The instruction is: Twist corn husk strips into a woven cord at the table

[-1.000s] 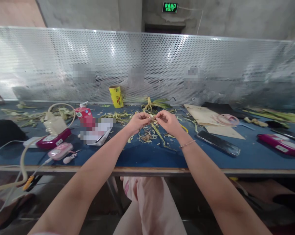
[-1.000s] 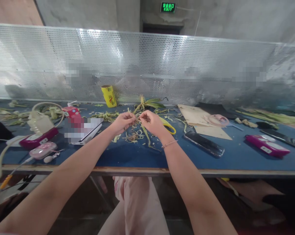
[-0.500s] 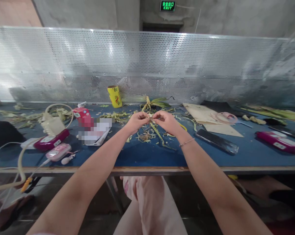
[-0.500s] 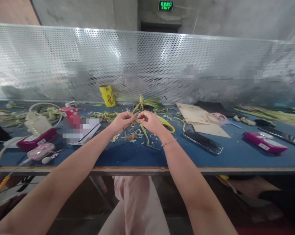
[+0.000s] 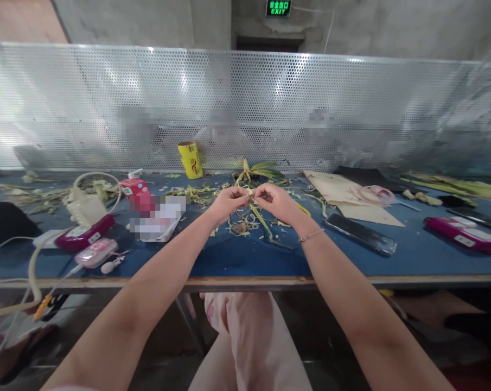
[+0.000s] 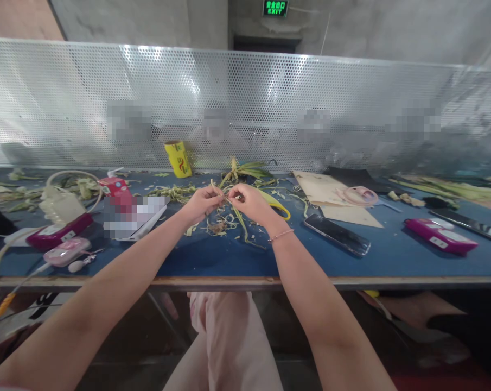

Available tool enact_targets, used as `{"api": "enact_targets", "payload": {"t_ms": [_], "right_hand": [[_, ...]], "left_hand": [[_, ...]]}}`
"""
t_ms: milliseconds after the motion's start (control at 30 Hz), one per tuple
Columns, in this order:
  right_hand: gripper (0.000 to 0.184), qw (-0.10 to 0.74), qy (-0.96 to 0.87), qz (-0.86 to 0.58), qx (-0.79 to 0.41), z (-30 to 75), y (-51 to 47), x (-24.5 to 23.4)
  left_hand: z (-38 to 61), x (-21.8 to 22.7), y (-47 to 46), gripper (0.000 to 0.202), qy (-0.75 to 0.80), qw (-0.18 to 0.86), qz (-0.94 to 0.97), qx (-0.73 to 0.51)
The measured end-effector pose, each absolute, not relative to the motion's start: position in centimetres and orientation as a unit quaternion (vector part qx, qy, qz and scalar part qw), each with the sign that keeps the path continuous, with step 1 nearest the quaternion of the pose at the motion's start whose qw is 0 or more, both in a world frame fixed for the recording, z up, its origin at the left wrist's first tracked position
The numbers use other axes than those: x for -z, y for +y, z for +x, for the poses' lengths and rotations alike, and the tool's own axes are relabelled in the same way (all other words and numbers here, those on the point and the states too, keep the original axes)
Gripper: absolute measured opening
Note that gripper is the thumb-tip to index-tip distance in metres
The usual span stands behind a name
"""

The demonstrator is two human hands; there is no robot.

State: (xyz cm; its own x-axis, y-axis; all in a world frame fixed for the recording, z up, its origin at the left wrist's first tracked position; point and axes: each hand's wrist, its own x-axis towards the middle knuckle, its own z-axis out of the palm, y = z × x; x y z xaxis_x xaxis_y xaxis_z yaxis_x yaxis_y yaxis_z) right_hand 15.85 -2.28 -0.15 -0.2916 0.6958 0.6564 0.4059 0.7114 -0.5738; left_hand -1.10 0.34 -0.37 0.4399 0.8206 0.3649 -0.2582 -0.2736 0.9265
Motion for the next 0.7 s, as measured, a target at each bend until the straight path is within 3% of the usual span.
{"api": "enact_targets", "payload": {"t_ms": [333,700], "right_hand": [[0.010,0.486,-0.774,-0.351,-0.203,16.12,-2.38,0.25],[0.014,0.450,-0.813,-0.364,-0.063,16.29,-2.67,-0.38]], "left_hand": [[-1.33,0.41,0.62,0.021,0.226,0.556,0.635,-0.487],[-1.21,0.21,0.32,0.022,0.237,0.604,0.601,-0.467]]}}
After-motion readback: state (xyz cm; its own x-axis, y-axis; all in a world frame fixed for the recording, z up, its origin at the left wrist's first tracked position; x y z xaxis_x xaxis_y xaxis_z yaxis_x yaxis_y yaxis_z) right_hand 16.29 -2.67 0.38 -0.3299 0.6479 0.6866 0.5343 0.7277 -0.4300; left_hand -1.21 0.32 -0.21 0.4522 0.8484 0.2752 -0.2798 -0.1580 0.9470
